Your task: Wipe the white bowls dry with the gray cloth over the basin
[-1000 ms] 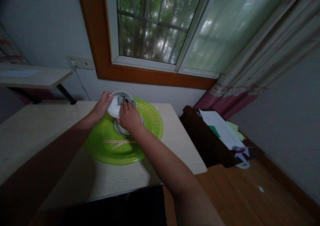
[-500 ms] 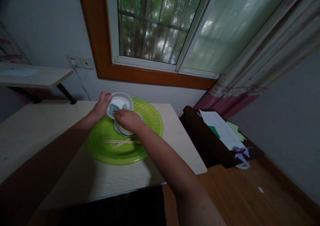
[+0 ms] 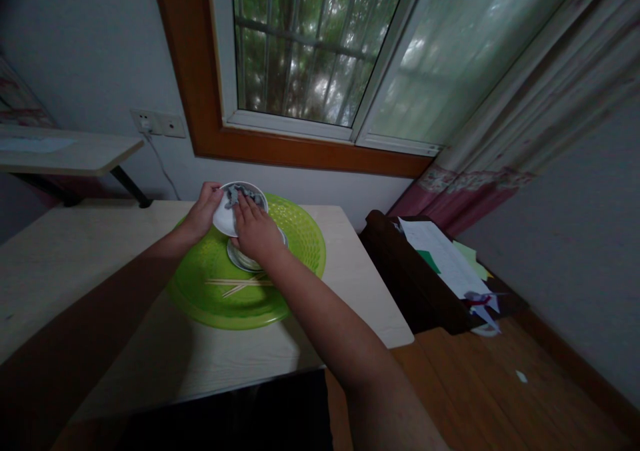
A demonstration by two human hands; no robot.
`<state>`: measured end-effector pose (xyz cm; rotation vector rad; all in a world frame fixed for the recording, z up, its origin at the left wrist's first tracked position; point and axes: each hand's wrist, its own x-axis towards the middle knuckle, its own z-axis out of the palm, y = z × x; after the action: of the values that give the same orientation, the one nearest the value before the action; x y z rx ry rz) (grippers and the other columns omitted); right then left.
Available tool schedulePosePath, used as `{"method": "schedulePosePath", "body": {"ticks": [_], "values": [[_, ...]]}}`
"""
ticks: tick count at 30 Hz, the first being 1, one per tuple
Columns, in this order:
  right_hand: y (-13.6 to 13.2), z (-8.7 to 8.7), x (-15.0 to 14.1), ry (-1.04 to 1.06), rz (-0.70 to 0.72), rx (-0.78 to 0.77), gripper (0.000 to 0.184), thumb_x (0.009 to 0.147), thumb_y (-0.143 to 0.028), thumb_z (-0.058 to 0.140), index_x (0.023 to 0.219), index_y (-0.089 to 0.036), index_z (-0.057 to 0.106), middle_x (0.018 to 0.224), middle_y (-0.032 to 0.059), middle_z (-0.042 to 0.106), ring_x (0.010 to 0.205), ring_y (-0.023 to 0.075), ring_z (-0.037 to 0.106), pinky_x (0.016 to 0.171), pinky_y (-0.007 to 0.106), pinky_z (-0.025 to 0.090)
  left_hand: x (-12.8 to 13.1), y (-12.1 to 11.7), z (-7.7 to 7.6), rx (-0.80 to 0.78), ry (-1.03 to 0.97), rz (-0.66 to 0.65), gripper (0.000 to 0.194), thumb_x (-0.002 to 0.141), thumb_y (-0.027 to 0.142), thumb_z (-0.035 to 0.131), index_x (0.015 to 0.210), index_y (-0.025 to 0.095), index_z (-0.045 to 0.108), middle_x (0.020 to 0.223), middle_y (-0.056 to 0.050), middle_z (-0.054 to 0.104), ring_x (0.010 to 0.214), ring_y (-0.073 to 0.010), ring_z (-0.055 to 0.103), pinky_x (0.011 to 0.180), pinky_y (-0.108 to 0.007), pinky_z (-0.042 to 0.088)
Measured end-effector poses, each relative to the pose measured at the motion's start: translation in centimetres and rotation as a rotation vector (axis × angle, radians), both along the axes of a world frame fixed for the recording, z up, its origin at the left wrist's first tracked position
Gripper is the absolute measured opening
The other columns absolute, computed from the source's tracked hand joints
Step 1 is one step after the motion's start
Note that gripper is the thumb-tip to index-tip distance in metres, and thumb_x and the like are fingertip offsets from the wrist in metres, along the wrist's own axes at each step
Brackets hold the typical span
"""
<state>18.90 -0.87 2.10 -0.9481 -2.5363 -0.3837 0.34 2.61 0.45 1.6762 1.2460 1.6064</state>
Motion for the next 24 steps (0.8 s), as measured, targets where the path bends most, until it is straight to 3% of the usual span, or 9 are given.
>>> {"method": "schedulePosePath", "body": {"ticks": [2,5,8,11,13,17,24], "values": [[-0.1,0.3,-0.2,-0.007,-0.062,0.010,0.073,0.092,-0.033,0.066,0.148,0.008,0.043,0.161,0.0325,0.035,0.147,0.0390,0.041,0.121,0.048,0.037,0.0,-0.1,0.3,-0.013,-0.016,0.004,0.037,0.095,0.054,0.050,0.112,0.022,0.050,0.092,-0.003,0.059,0.083,-0.0176,0.058,0.073,-0.031,0.046],[-0.5,0.8,-0.5,-0.075,-0.102,0.010,0.050,0.097,-0.027,0.056,0.135,0.006,0.057,0.146,0.0333,0.054,0.130,0.0377,0.057,0.107,0.049,0.048,-0.1,-0.2,0.6,-0.013,-0.015,0.044,0.034,0.093,0.050,0.052,0.112,0.022,0.049,0.091,-0.002,0.056,0.081,-0.0169,0.056,0.071,-0.030,0.045],[-0.8,1.3,-0.5,-0.158,-0.101,-0.025,0.030,0.099,-0.018,0.049,0.115,-0.003,0.069,0.120,0.0251,0.071,0.105,0.0320,0.068,0.092,0.046,0.054,-0.3,-0.2,0.6,-0.010,0.005,0.074,0.032,0.094,0.048,0.050,0.113,0.023,0.048,0.093,-0.002,0.055,0.080,-0.0164,0.055,0.070,-0.030,0.043],[-0.8,1.5,-0.3,-0.211,-0.058,-0.035,0.024,0.099,-0.016,0.049,0.105,-0.009,0.072,0.106,0.0186,0.075,0.095,0.0296,0.070,0.086,0.043,0.056,-0.4,-0.1,0.4,-0.020,0.012,0.077,0.033,0.095,0.050,0.050,0.114,0.023,0.049,0.094,-0.002,0.055,0.080,-0.0166,0.055,0.071,-0.031,0.043],[-0.6,1.5,0.1,-0.218,-0.012,-0.025,0.023,0.099,-0.017,0.051,0.108,-0.011,0.071,0.109,0.0168,0.076,0.096,0.0292,0.071,0.085,0.042,0.056,-0.4,-0.1,0.3,-0.032,-0.014,0.079,0.036,0.095,0.053,0.049,0.114,0.023,0.048,0.093,-0.002,0.055,0.080,-0.0169,0.055,0.072,-0.031,0.043],[-0.1,1.0,0.7,-0.163,0.091,-0.023,0.031,0.102,-0.019,0.049,0.128,-0.014,0.066,0.137,0.0160,0.068,0.113,0.0260,0.069,0.097,0.041,0.055,-0.4,-0.1,0.2,-0.048,-0.067,0.065,0.041,0.094,0.060,0.049,0.113,0.024,0.048,0.093,-0.002,0.054,0.082,-0.0172,0.054,0.076,-0.032,0.045],[0.4,0.1,0.3,-0.054,0.198,0.008,0.046,0.100,-0.024,0.054,0.142,-0.006,0.056,0.155,0.0203,0.051,0.145,0.0267,0.047,0.123,0.042,0.035,-0.2,-0.2,0.5,-0.026,-0.023,0.052,0.036,0.095,0.057,0.045,0.110,0.024,0.050,0.096,-0.003,0.057,0.089,-0.0181,0.054,0.085,-0.032,0.046]]}}
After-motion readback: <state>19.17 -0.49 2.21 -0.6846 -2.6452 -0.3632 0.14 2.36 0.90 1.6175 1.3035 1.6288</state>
